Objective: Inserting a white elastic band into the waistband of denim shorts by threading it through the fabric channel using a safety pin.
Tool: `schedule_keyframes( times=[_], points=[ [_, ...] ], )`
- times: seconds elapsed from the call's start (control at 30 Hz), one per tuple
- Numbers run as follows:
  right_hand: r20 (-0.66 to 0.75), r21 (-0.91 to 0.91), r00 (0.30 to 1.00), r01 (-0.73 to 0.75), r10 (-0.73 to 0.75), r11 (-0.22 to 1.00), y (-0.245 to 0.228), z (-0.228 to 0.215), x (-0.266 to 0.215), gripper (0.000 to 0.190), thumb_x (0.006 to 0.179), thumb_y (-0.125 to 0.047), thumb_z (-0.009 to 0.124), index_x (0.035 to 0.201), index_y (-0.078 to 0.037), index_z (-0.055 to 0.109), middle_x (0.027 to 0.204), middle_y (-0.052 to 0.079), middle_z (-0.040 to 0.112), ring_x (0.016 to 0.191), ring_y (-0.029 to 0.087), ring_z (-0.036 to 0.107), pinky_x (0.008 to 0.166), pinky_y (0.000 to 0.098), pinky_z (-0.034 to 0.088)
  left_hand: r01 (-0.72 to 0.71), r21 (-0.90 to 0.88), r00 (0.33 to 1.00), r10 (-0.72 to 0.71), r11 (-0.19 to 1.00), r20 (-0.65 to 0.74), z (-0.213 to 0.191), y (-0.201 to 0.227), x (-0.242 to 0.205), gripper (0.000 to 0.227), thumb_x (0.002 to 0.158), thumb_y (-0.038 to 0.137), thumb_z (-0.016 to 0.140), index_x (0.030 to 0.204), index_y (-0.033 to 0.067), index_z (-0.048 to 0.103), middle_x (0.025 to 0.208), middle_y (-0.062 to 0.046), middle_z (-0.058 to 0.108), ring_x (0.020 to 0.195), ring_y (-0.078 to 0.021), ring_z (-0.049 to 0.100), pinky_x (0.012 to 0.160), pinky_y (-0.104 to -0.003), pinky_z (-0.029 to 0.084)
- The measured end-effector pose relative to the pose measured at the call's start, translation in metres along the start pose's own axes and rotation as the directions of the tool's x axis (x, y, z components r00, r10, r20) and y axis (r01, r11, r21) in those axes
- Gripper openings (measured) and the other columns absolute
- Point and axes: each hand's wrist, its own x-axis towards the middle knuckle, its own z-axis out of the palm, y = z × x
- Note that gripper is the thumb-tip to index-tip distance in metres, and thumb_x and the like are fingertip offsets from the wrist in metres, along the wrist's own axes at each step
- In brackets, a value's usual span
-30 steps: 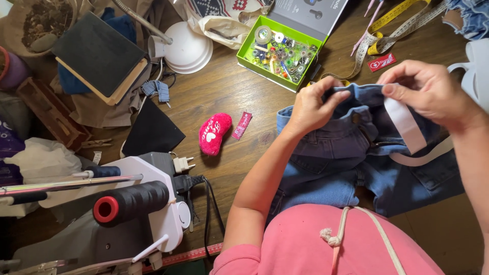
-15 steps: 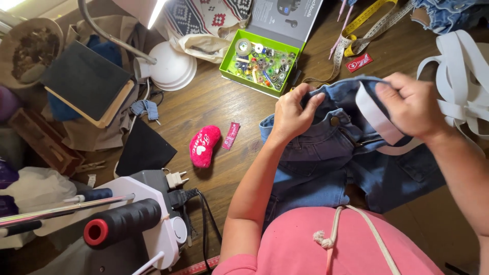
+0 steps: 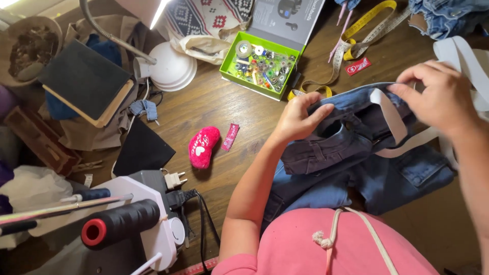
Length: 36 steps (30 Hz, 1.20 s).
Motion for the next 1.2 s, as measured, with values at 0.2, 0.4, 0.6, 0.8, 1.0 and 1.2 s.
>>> schedule_keyframes(
  times=[0.2, 0.4, 0.6, 0.8, 1.0, 1.2],
  points=[
    [0.202, 0.12, 0.968, 0.129, -0.151, 0.984, -0.098, 0.003, 0.025, 0.031, 0.097, -0.036, 0.066, 0.122, -0.017, 0.071, 0.118, -0.001, 0.071, 0.117, 0.021, 0.063, 0.113, 0.0406, 0.031, -0.143, -0.101, 0.987, 0.15, 0.985, 0.064, -0.003, 0.015, -0.005, 0.028, 0.098, 0.042, 0.058, 0.088, 0.0157, 0.06, 0.075, 0.006, 0.049, 0.071, -0.0092, 0.044, 0.066, -0.028, 0.039],
    [0.691, 0.402, 0.718, -0.289, -0.081, 0.869, -0.084, -0.016, 0.06, 0.027, 0.085, -0.032, 0.073, 0.108, -0.021, 0.082, 0.103, -0.008, 0.083, 0.092, 0.009, 0.072, 0.087, 0.0261, 0.05, -0.177, -0.043, 0.976, 0.181, 0.983, 0.124, -0.011, 0.011, -0.01, 0.018, 0.097, 0.032, 0.064, 0.098, 0.0141, 0.068, 0.081, 0.002, 0.062, 0.075, -0.0111, 0.057, 0.071, -0.027, 0.046],
    [0.595, 0.701, 0.781, -0.388, -0.191, 0.598, -0.046, 0.02, 0.04, 0.018, 0.084, -0.016, 0.08, 0.098, -0.006, 0.085, 0.083, 0.001, 0.08, 0.078, 0.011, 0.067, 0.075, 0.0253, 0.048, -0.154, -0.156, 0.971, 0.179, 0.976, 0.161, -0.006, 0.0, -0.007, 0.016, 0.098, 0.027, 0.067, 0.1, 0.0117, 0.068, 0.086, 0.004, 0.062, 0.081, -0.0091, 0.057, 0.075, -0.025, 0.046],
    [0.718, 0.566, 0.686, -0.478, -0.117, 0.671, -0.071, -0.004, 0.052, 0.024, 0.085, -0.022, 0.079, 0.106, -0.012, 0.085, 0.095, -0.003, 0.084, 0.086, 0.008, 0.069, 0.08, 0.0234, 0.051, -0.215, -0.171, 0.958, 0.242, 0.962, 0.154, 0.011, -0.008, -0.007, 0.018, 0.095, 0.027, 0.071, 0.09, 0.0127, 0.061, 0.082, 0.005, 0.051, 0.077, -0.0099, 0.048, 0.072, -0.027, 0.041],
    [0.773, 0.483, 0.633, -0.557, -0.031, 0.676, -0.082, -0.003, 0.044, 0.049, 0.086, -0.025, 0.073, 0.134, -0.013, 0.073, 0.127, -0.004, 0.08, 0.108, 0.006, 0.07, 0.094, 0.0249, 0.053, -0.286, -0.025, 0.958, 0.285, 0.958, -0.042, 0.008, 0.019, -0.013, 0.015, 0.088, 0.015, 0.079, 0.094, 0.0207, 0.067, 0.099, 0.003, 0.064, 0.097, -0.0161, 0.061, 0.092, -0.03, 0.049],
    [0.56, 0.759, 0.826, -0.544, 0.069, 0.358, -0.065, 0.005, 0.021, 0.024, 0.091, 0.0, 0.07, 0.113, 0.008, 0.077, 0.103, 0.015, 0.079, 0.087, 0.018, 0.069, 0.082, 0.0255, 0.056, 0.157, 0.385, 0.984, -0.111, 0.909, -0.14, -0.01, 0.044, -0.036, 0.067, 0.063, 0.072, 0.073, 0.105, 0.024, 0.054, 0.086, 0.0, 0.071, 0.078, -0.0235, 0.073, 0.072, -0.039, 0.052]
  ],
)
